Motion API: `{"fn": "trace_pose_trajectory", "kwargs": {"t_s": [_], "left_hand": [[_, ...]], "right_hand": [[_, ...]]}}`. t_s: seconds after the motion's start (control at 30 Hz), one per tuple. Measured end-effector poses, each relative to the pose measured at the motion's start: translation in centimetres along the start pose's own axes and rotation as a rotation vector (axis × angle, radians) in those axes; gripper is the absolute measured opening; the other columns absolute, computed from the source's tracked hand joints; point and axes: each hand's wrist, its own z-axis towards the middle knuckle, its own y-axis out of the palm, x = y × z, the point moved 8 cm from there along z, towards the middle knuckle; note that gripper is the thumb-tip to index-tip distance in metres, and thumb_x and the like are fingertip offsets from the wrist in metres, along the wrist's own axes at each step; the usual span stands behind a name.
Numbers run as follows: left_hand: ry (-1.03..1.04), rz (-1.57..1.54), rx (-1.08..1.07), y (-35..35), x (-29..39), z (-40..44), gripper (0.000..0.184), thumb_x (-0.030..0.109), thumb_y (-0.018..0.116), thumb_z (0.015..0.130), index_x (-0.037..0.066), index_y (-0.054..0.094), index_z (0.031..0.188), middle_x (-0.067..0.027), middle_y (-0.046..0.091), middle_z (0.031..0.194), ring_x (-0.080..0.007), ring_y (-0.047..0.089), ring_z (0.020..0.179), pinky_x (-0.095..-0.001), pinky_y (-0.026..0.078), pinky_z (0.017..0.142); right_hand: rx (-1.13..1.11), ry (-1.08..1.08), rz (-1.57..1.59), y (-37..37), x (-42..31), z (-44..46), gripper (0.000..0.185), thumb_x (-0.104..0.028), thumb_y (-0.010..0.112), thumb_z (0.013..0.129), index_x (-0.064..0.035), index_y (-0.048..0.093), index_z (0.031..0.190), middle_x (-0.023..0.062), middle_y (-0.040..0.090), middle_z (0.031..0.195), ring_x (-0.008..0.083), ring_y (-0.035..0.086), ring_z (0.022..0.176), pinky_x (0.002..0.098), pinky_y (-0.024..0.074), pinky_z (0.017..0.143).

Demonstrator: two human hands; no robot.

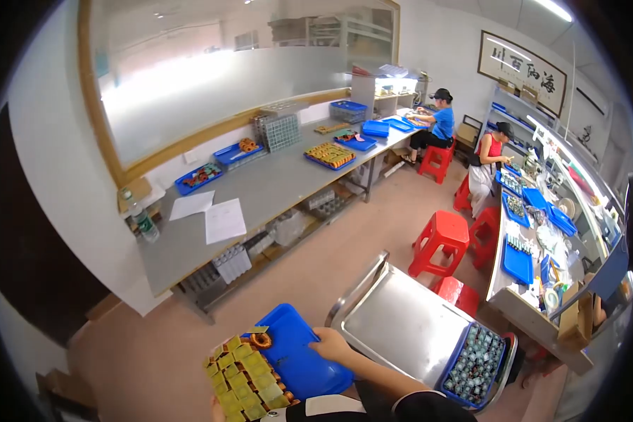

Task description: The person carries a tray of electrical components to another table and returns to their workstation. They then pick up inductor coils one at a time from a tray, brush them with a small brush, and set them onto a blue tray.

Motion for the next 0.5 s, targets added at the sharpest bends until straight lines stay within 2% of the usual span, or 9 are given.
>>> {"fn": "trace_pose_trajectory", "kwargs": {"t_s": [0.07, 0.2, 0.27, 0.33, 0.37, 0.43, 0.47, 0.5], "left_hand": [[-0.026, 0.041, -0.033, 0.8, 2.6, 4.2, 0.029, 0.018, 0.035, 0.091, -0.001, 0.048, 0.109, -0.0127, 0.058, 0.102, -0.0244, 0.059, 0.086, -0.0358, 0.05, 0.073], [-0.075, 0.219, -0.2, 3.4, 7.8, 13.7, 0.03, 0.019, 0.035, 0.091, -0.001, 0.048, 0.11, -0.0129, 0.058, 0.103, -0.0246, 0.059, 0.086, -0.0359, 0.049, 0.074], [-0.013, 0.423, -0.302, 3.9, 9.8, 20.3, 0.034, 0.023, 0.034, 0.091, 0.001, 0.047, 0.113, -0.0126, 0.058, 0.105, -0.0258, 0.059, 0.088, -0.0366, 0.049, 0.075], [0.101, 0.586, -0.427, 7.1, 11.9, 26.4, 0.038, 0.027, 0.032, 0.091, 0.002, 0.046, 0.117, -0.0122, 0.057, 0.108, -0.0271, 0.058, 0.09, -0.0374, 0.049, 0.077], [-0.058, 0.203, -0.499, 8.8, 11.8, 28.4, 0.042, 0.031, 0.029, 0.092, 0.001, 0.046, 0.117, -0.0128, 0.057, 0.107, -0.0282, 0.059, 0.089, -0.038, 0.049, 0.076], [-0.535, -0.324, -0.427, 11.6, 9.9, 32.6, 0.05, 0.036, 0.021, 0.093, -0.001, 0.049, 0.112, -0.0139, 0.059, 0.101, -0.0305, 0.06, 0.085, -0.0398, 0.05, 0.072], [-0.545, -0.308, -0.444, 13.3, 10.7, 34.3, 0.05, 0.036, 0.021, 0.093, -0.001, 0.049, 0.112, -0.0139, 0.059, 0.101, -0.0305, 0.06, 0.085, -0.0398, 0.05, 0.072], [-0.373, -0.099, -0.502, 15.2, 12.0, 36.1, 0.048, 0.034, 0.023, 0.093, -0.001, 0.05, 0.11, -0.0139, 0.06, 0.099, -0.0296, 0.06, 0.082, -0.0385, 0.051, 0.071]], "right_hand": [[0.01, 0.049, 0.032, 0.3, -1.2, 3.8, 0.028, -0.019, 0.059, 0.07, -0.0103, 0.061, 0.097, 0.0168, 0.061, 0.092, 0.0338, 0.057, 0.087, 0.0392, 0.0449, 0.077], [0.102, 0.128, 0.017, 1.5, 0.3, 11.2, 0.027, -0.02, 0.06, 0.07, -0.0098, 0.061, 0.095, 0.0171, 0.061, 0.09, 0.0344, 0.057, 0.086, 0.0398, 0.045, 0.075], [0.255, 0.186, -0.061, 0.3, -0.6, 14.6, 0.026, -0.015, 0.062, 0.071, -0.0036, 0.061, 0.094, 0.0172, 0.062, 0.083, 0.0287, 0.062, 0.076, 0.0364, 0.0466, 0.069], [0.29, 0.289, -0.085, -1.1, -2.0, 17.2, 0.025, -0.014, 0.062, 0.071, -0.0031, 0.061, 0.093, 0.0171, 0.062, 0.082, 0.0275, 0.062, 0.075, 0.0357, 0.0468, 0.068], [0.299, 0.381, -0.105, -2.0, -2.0, 18.3, 0.024, -0.014, 0.063, 0.071, -0.0026, 0.061, 0.092, 0.017, 0.063, 0.08, 0.0262, 0.062, 0.073, 0.035, 0.047, 0.066], [0.392, 0.391, -0.084, -3.3, -0.4, 19.8, 0.023, -0.013, 0.063, 0.071, -0.0021, 0.061, 0.091, 0.0165, 0.063, 0.079, 0.0247, 0.062, 0.072, 0.034, 0.047, 0.065], [0.453, 0.404, -0.048, -3.9, 0.0, 20.5, 0.022, -0.013, 0.063, 0.071, -0.0017, 0.061, 0.09, 0.0161, 0.062, 0.077, 0.0231, 0.062, 0.07, 0.033, 0.047, 0.064], [0.474, 0.417, -0.043, -4.5, 0.3, 21.4, 0.022, -0.013, 0.063, 0.071, -0.0017, 0.061, 0.09, 0.0161, 0.062, 0.077, 0.0231, 0.062, 0.07, 0.033, 0.047, 0.064]]}}
